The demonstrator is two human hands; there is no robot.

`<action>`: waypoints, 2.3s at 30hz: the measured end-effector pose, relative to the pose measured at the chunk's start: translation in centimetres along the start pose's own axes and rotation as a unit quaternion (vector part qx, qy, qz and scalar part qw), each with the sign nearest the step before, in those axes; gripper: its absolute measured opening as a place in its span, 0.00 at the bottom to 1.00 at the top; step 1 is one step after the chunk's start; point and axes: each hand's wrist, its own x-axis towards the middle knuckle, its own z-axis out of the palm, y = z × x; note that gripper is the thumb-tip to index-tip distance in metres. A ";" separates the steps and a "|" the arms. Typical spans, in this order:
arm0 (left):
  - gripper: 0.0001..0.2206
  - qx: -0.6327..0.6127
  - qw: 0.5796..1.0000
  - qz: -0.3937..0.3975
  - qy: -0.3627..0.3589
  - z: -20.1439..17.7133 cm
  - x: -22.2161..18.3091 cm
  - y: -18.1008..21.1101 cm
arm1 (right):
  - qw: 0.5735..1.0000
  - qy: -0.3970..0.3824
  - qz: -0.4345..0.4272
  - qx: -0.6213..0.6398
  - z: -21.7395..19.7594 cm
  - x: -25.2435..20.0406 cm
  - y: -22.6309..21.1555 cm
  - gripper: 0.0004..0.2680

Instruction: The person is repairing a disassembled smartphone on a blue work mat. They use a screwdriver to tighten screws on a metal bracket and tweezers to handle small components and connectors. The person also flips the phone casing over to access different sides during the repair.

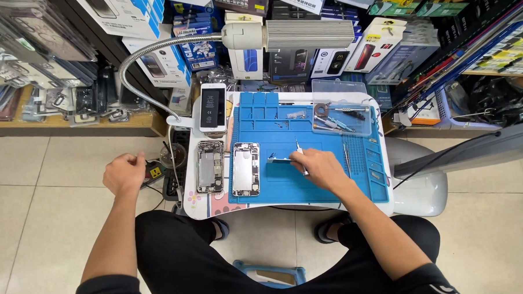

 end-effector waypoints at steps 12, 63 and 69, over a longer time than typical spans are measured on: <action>0.15 0.163 0.985 -0.031 -0.045 1.7 1.4 0.1 | 0.998 -0.040 -0.054 -0.009 -1.4 0.7 0.7 0.11; 0.29 0.243 0.853 0.040 -0.461 11.8 2.9 1.7 | 0.998 -0.049 0.007 0.024 -2.1 0.9 -0.4 0.09; 0.26 0.255 0.845 0.063 -0.466 11.8 3.0 1.8 | 0.998 -0.045 0.013 0.032 -1.7 0.8 0.0 0.10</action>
